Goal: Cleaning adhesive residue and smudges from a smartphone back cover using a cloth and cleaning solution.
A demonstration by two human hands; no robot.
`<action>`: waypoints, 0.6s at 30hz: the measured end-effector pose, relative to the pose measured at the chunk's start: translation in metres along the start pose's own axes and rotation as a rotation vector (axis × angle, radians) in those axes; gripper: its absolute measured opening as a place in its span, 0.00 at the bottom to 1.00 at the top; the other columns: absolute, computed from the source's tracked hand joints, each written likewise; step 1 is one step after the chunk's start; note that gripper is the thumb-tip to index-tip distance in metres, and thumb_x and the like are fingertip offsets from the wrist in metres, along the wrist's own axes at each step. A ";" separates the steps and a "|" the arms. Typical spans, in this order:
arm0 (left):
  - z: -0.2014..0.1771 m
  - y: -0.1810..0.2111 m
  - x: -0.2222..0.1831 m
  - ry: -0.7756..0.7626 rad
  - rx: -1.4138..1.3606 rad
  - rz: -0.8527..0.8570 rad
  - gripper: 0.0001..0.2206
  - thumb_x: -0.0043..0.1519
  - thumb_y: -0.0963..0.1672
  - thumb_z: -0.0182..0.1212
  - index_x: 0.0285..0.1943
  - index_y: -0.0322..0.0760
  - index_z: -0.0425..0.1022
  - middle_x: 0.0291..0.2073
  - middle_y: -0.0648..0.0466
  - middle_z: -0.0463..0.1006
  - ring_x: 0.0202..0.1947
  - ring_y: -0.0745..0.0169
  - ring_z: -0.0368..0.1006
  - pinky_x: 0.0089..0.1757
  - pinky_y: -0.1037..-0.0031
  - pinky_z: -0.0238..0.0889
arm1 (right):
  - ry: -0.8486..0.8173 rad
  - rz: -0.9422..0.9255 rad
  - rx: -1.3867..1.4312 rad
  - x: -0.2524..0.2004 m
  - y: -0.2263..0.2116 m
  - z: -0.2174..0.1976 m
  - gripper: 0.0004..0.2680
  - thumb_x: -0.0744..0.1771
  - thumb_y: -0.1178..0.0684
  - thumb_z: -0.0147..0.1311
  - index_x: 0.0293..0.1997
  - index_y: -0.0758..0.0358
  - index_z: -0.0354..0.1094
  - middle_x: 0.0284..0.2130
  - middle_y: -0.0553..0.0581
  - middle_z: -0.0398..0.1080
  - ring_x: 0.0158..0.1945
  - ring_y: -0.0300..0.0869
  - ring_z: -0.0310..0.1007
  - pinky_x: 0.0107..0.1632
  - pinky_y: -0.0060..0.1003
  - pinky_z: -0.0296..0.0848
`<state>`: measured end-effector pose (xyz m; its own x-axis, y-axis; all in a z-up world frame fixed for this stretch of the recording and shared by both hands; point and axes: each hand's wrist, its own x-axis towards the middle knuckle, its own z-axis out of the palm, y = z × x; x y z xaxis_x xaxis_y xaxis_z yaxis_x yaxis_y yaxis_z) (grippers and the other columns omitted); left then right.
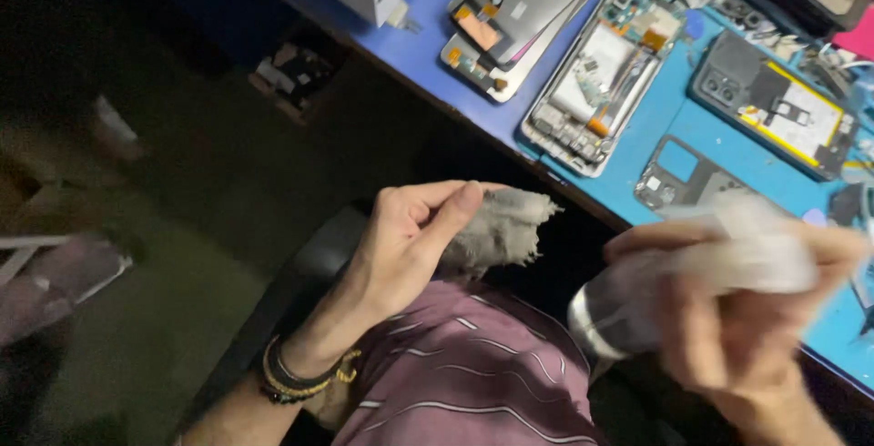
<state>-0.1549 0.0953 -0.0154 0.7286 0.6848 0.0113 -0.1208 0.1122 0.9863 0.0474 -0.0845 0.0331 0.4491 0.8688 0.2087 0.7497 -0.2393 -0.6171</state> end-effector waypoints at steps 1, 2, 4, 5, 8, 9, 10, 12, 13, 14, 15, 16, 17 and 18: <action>-0.002 0.003 -0.004 0.023 0.029 0.020 0.18 0.68 0.47 0.51 0.55 0.29 0.82 0.20 0.68 0.65 0.19 0.81 0.45 0.21 0.81 0.36 | -0.075 -0.092 0.193 -0.009 0.004 0.021 0.12 0.66 0.57 0.44 0.56 0.63 0.56 0.40 0.57 0.74 0.37 0.40 0.72 0.50 0.32 0.70; -0.004 0.006 -0.007 0.038 0.061 0.044 0.20 0.68 0.49 0.50 0.55 0.29 0.82 0.18 0.69 0.61 0.19 0.81 0.44 0.21 0.80 0.34 | -0.142 -0.180 0.387 -0.018 0.008 0.042 0.24 0.61 0.63 0.56 0.56 0.67 0.39 0.36 0.65 0.74 0.35 0.44 0.82 0.35 0.31 0.82; -0.006 0.006 -0.017 0.060 0.059 0.065 0.20 0.69 0.48 0.50 0.55 0.28 0.82 0.22 0.66 0.68 0.20 0.82 0.49 0.22 0.83 0.41 | -0.243 -0.245 0.293 -0.012 -0.007 0.051 0.24 0.63 0.54 0.55 0.62 0.67 0.48 0.30 0.55 0.76 0.25 0.38 0.78 0.27 0.28 0.76; -0.007 0.008 -0.020 0.066 0.052 0.088 0.20 0.70 0.48 0.49 0.54 0.26 0.81 0.25 0.63 0.75 0.22 0.82 0.55 0.23 0.86 0.47 | -0.328 -0.303 0.188 -0.009 -0.016 0.055 0.26 0.65 0.44 0.54 0.68 0.68 0.56 0.25 0.46 0.79 0.16 0.32 0.74 0.19 0.25 0.70; -0.008 0.009 -0.029 0.105 0.069 0.024 0.19 0.69 0.48 0.50 0.54 0.30 0.83 0.19 0.68 0.62 0.19 0.81 0.45 0.20 0.80 0.36 | -0.378 -0.304 0.262 -0.008 -0.028 0.062 0.20 0.70 0.43 0.36 0.62 0.69 0.61 0.26 0.49 0.80 0.21 0.38 0.80 0.25 0.28 0.75; -0.007 0.009 -0.031 0.106 0.068 0.028 0.19 0.69 0.48 0.50 0.54 0.30 0.83 0.19 0.68 0.62 0.19 0.81 0.45 0.20 0.80 0.36 | -0.377 -0.308 0.260 -0.006 -0.030 0.064 0.20 0.70 0.43 0.36 0.62 0.69 0.61 0.26 0.49 0.80 0.21 0.38 0.80 0.25 0.28 0.75; -0.007 0.010 -0.031 0.087 0.030 0.061 0.19 0.69 0.47 0.49 0.55 0.27 0.81 0.30 0.59 0.74 0.27 0.78 0.60 0.28 0.83 0.52 | -0.376 -0.351 0.208 -0.004 -0.033 0.066 0.17 0.70 0.44 0.36 0.55 0.68 0.62 0.26 0.50 0.78 0.20 0.40 0.78 0.25 0.30 0.75; -0.007 0.010 -0.032 0.066 -0.009 0.096 0.19 0.70 0.46 0.48 0.55 0.24 0.79 0.41 0.50 0.86 0.34 0.75 0.76 0.36 0.86 0.69 | -0.372 -0.394 0.153 -0.002 -0.034 0.070 0.14 0.70 0.46 0.36 0.47 0.67 0.64 0.25 0.51 0.76 0.19 0.42 0.77 0.25 0.32 0.74; -0.007 0.010 -0.032 0.082 0.002 0.094 0.19 0.70 0.46 0.49 0.55 0.25 0.80 0.39 0.51 0.85 0.33 0.75 0.74 0.34 0.86 0.68 | -0.376 -0.348 0.169 -0.002 -0.033 0.072 0.15 0.70 0.44 0.33 0.43 0.65 0.64 0.23 0.52 0.75 0.18 0.41 0.74 0.24 0.32 0.73; -0.007 0.009 -0.031 0.093 0.012 0.089 0.19 0.69 0.47 0.49 0.55 0.25 0.80 0.37 0.52 0.85 0.31 0.76 0.73 0.33 0.86 0.68 | -0.379 -0.297 0.185 -0.002 -0.032 0.073 0.16 0.71 0.43 0.30 0.39 0.63 0.64 0.21 0.52 0.74 0.17 0.41 0.71 0.24 0.32 0.72; -0.008 0.008 -0.031 0.088 0.011 0.089 0.19 0.69 0.47 0.49 0.55 0.25 0.80 0.37 0.52 0.85 0.31 0.76 0.73 0.33 0.86 0.68 | -0.375 -0.294 0.183 -0.001 -0.033 0.073 0.16 0.71 0.43 0.30 0.39 0.63 0.64 0.21 0.52 0.74 0.17 0.41 0.71 0.24 0.32 0.72; -0.008 0.006 -0.029 0.099 0.031 0.085 0.18 0.69 0.46 0.49 0.55 0.25 0.80 0.37 0.54 0.85 0.31 0.76 0.72 0.33 0.86 0.67 | -0.364 -0.300 0.182 0.001 -0.034 0.072 0.18 0.71 0.41 0.29 0.37 0.63 0.65 0.21 0.51 0.74 0.17 0.41 0.72 0.24 0.32 0.73; -0.008 0.006 -0.026 0.111 0.051 0.081 0.18 0.69 0.45 0.50 0.54 0.26 0.81 0.36 0.55 0.85 0.30 0.77 0.71 0.32 0.86 0.65 | -0.353 -0.307 0.181 0.003 -0.035 0.071 0.20 0.71 0.39 0.28 0.36 0.63 0.65 0.21 0.51 0.74 0.18 0.40 0.73 0.24 0.31 0.73; -0.009 0.003 -0.025 0.091 0.049 0.091 0.18 0.69 0.45 0.50 0.54 0.26 0.81 0.36 0.55 0.85 0.30 0.77 0.71 0.32 0.86 0.65 | -0.333 -0.301 0.171 0.007 -0.033 0.065 0.20 0.71 0.39 0.28 0.36 0.63 0.65 0.21 0.51 0.74 0.18 0.40 0.73 0.24 0.31 0.73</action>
<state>-0.1795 0.0857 -0.0139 0.6518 0.7533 0.0884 -0.1488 0.0127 0.9888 -0.0057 -0.0427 0.0055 0.0230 0.9868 0.1602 0.7193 0.0949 -0.6882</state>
